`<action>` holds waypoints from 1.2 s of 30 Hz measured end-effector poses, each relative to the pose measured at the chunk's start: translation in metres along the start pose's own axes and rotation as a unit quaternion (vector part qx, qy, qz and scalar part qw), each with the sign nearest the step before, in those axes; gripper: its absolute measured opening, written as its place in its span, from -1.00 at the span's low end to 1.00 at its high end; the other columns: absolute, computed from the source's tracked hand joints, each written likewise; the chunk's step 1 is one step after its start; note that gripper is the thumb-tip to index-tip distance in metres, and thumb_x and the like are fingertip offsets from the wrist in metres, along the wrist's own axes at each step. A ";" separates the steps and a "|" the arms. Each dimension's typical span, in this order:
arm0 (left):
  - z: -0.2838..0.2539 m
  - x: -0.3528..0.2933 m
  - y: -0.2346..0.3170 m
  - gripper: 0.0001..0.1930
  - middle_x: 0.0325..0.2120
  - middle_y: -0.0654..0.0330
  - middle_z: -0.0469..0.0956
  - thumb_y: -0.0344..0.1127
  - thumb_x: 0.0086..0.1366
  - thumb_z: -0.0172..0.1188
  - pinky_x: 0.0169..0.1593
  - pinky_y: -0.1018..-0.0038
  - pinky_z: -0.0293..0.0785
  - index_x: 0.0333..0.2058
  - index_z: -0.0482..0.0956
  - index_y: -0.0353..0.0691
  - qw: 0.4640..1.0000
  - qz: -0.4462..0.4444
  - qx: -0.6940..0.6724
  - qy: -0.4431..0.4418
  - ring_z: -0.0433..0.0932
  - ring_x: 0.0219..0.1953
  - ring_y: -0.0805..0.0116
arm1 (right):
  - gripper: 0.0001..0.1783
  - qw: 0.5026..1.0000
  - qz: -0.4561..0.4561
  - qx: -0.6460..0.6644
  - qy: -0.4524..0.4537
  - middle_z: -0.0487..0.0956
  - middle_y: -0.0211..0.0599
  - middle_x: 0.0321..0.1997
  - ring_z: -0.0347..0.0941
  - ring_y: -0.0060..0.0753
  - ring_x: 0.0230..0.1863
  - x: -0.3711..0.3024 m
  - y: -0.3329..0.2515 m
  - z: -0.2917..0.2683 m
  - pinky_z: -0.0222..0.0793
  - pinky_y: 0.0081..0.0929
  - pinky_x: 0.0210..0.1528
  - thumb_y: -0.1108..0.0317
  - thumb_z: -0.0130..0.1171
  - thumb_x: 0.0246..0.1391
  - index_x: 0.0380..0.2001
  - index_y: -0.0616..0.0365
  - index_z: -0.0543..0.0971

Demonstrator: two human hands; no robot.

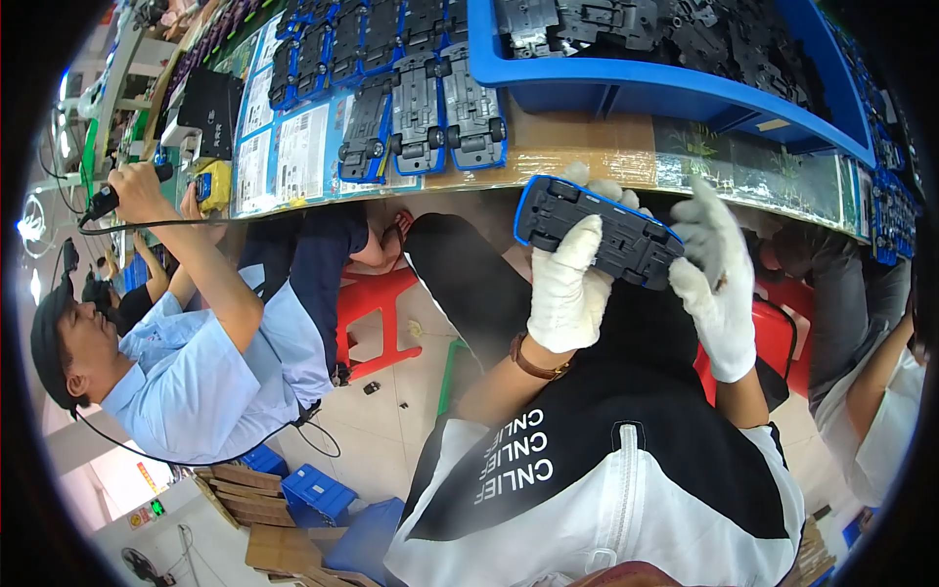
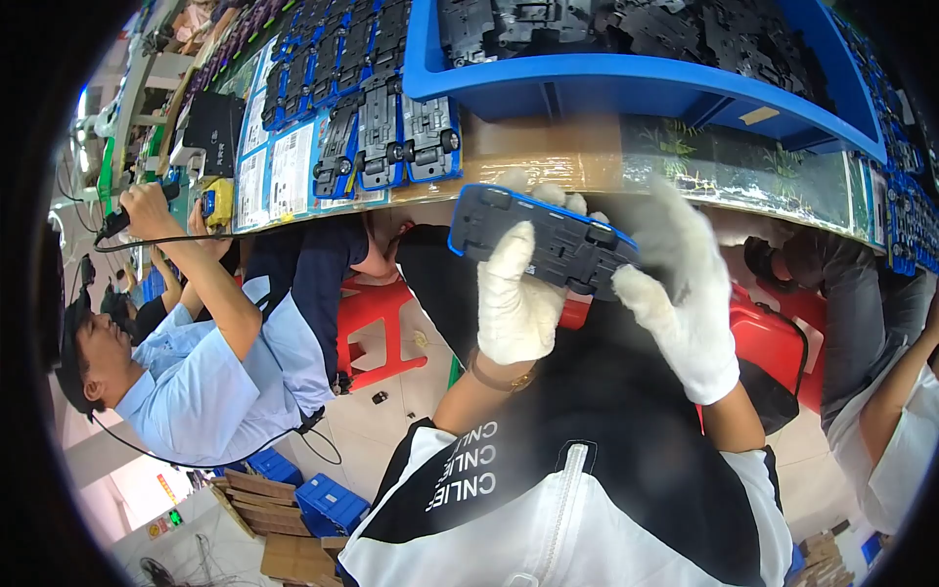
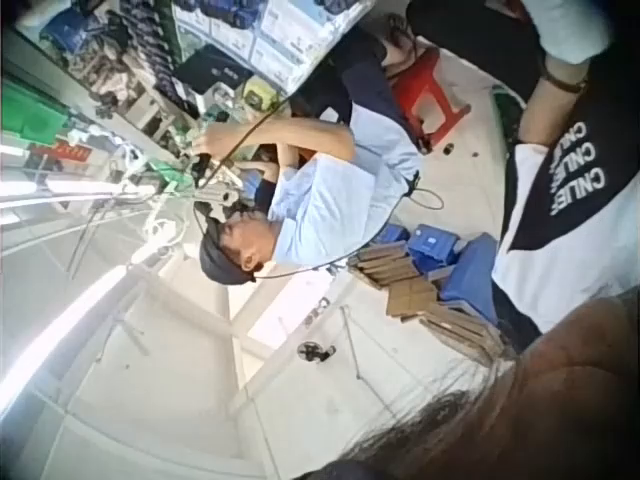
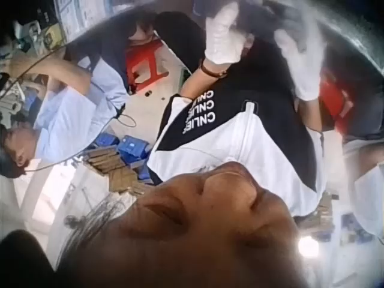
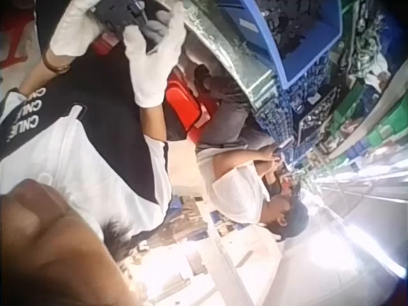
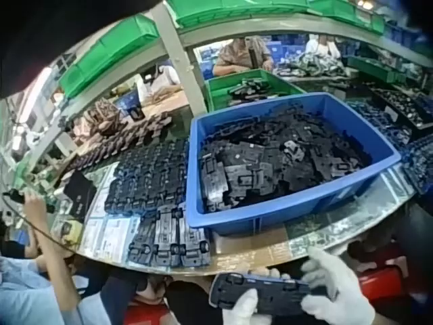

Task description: The person assembles toy cars by taking black plastic parts from a bin and fitting them into the car bodies by hand.

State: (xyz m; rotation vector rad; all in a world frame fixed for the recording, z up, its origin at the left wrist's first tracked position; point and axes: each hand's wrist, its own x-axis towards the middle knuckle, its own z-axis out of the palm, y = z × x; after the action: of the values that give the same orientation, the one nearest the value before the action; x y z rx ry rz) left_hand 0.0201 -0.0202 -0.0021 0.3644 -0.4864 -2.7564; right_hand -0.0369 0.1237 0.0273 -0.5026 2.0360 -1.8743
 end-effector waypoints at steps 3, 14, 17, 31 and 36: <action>0.003 -0.001 -0.002 -0.40 -0.04 0.17 0.48 -0.46 0.20 0.21 0.20 0.19 0.37 0.21 0.21 -0.16 1.000 0.016 -0.002 -0.017 0.44 0.09 0.16 | -0.19 0.977 0.127 0.151 -0.080 0.44 -0.22 0.06 0.43 -0.48 -0.13 -0.001 0.002 0.005 0.41 -0.51 -0.08 0.27 0.30 0.02 0.27 0.32 0.19; 0.002 -0.003 -0.004 -0.42 -0.09 0.14 0.50 -0.45 0.21 0.20 0.19 0.19 0.38 0.19 0.23 -0.18 0.998 0.053 0.039 0.004 0.47 0.05 0.16 | -0.32 0.978 0.107 0.173 -0.044 0.45 -0.25 0.04 0.43 -0.58 -0.29 -0.009 0.006 0.016 0.43 -0.62 -0.27 0.28 0.26 0.10 0.23 0.28 0.27; 0.005 -0.005 -0.006 -0.42 -0.11 0.14 0.50 -0.44 0.20 0.21 0.16 0.20 0.41 0.19 0.23 -0.19 0.995 0.078 0.057 -0.002 0.48 0.02 0.17 | -0.30 0.980 0.094 0.173 -0.041 0.44 -0.23 0.06 0.44 -0.56 -0.29 -0.011 0.008 0.017 0.46 -0.59 -0.30 0.27 0.26 0.10 0.24 0.27 0.25; -0.006 0.003 -0.005 -0.50 -0.07 0.17 0.47 -0.41 0.25 0.16 0.14 0.17 0.44 0.14 0.25 -0.15 0.997 0.040 0.039 0.043 0.48 0.05 0.17 | -0.34 0.972 0.131 0.189 -0.048 0.47 -0.18 0.00 0.48 -0.52 -0.37 -0.008 0.012 0.014 0.48 -0.58 -0.32 0.35 0.20 0.11 0.25 0.26 0.25; 0.006 0.002 -0.016 -0.55 -0.10 0.14 0.49 -0.43 0.23 0.17 0.09 0.20 0.47 0.09 0.31 -0.19 0.989 0.120 0.082 0.005 0.49 0.01 0.21 | -0.38 0.971 0.125 0.202 -0.032 0.47 -0.20 0.01 0.49 -0.53 -0.35 -0.009 0.014 0.008 0.47 -0.60 -0.30 0.36 0.16 0.14 0.25 0.24 0.26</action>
State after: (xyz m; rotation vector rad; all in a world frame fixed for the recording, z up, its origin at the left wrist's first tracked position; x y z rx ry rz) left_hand 0.0122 -0.0049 -0.0027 0.3357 -0.7088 -2.4890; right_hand -0.0255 0.1218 0.0123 -0.1856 1.5336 -2.0087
